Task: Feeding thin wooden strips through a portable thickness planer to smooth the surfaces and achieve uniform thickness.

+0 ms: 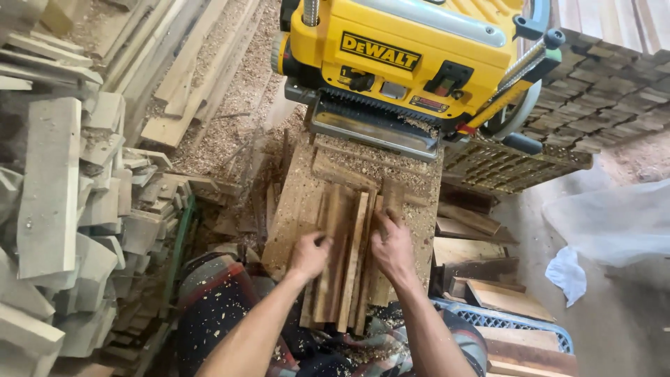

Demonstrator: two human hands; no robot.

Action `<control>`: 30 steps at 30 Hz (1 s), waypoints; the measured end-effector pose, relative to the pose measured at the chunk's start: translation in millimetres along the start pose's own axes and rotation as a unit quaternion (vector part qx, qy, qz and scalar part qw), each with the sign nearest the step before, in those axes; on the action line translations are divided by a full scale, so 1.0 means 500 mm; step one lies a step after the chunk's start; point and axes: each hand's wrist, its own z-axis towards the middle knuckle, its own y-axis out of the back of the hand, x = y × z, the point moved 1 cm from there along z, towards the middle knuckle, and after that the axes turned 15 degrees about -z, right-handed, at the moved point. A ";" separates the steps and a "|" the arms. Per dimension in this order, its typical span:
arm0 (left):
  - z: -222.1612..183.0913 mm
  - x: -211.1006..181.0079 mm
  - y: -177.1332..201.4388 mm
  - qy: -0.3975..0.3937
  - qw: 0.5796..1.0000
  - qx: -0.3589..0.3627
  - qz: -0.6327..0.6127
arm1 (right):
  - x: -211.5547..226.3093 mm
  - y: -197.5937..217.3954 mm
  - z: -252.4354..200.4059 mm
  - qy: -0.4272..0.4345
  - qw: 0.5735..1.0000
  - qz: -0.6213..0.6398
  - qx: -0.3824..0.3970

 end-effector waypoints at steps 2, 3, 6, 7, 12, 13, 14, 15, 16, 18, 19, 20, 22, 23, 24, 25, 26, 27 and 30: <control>-0.033 -0.073 0.037 0.004 1.000 -0.009 -0.019 | 0.018 0.020 -0.003 -0.008 1.000 0.025 0.016; -0.052 -0.108 0.055 0.010 0.999 -0.017 -0.037 | 0.026 0.031 -0.009 -0.019 0.998 0.051 0.034; 0.075 -0.047 0.040 -0.048 0.996 -0.014 -0.067 | 0.061 0.066 -0.021 -0.104 0.952 0.262 0.118; 0.086 -0.060 0.042 -0.050 0.996 -0.017 -0.069 | 0.087 0.089 -0.024 -0.100 0.952 0.263 0.119; 0.076 -0.188 0.031 -0.076 0.990 0.012 -0.117 | 0.193 0.187 -0.041 -0.149 0.883 0.397 0.200; 0.093 -0.190 0.026 -0.076 0.990 0.013 -0.117 | 0.191 0.179 -0.038 -0.149 0.884 0.397 0.199; 0.112 -0.193 0.021 -0.091 0.989 0.033 -0.116 | 0.187 0.172 -0.034 -0.159 0.877 0.426 0.155; 0.130 -0.194 0.015 -0.104 0.987 0.052 -0.114 | 0.183 0.164 -0.030 -0.170 0.867 0.454 0.112; 0.077 -0.241 0.022 -0.103 0.987 0.053 -0.115 | 0.175 0.153 -0.019 -0.171 0.868 0.453 0.112; -0.029 -0.335 0.037 -0.129 0.982 0.100 -0.100 | 0.157 0.129 0.000 -0.220 0.822 0.518 0.083; -0.045 -0.335 0.046 -0.128 0.982 0.100 -0.100 | 0.152 0.118 0.014 -0.220 0.822 0.518 0.083; -0.062 -0.336 0.055 -0.148 0.977 0.136 -0.071 | 0.147 0.107 0.027 -0.223 0.814 0.530 0.083; -0.077 -0.321 0.070 -0.167 0.970 0.171 -0.041 | 0.154 0.112 0.043 -0.228 0.804 0.542 0.083; -0.074 -0.307 0.073 -0.195 0.956 0.219 -0.027 | 0.163 0.129 0.044 -0.220 0.811 0.533 0.098; -0.071 -0.292 0.077 -0.223 0.938 0.265 -0.014 | 0.172 0.145 0.045 -0.212 0.818 0.523 0.114; -0.045 -0.264 0.077 -0.222 0.939 0.264 -0.015 | 0.138 0.133 0.042 -0.212 0.818 0.522 0.116; -0.021 -0.235 0.078 -0.237 0.931 0.276 0.039 | 0.108 0.121 0.039 -0.157 0.854 0.468 0.164; 0.004 -0.205 0.082 -0.251 0.921 0.284 0.094 | 0.081 0.106 0.037 -0.100 0.881 0.411 0.213; 0.012 -0.180 0.083 -0.266 0.913 0.268 0.152 | 0.123 0.165 -0.026 0.000 0.925 0.283 0.253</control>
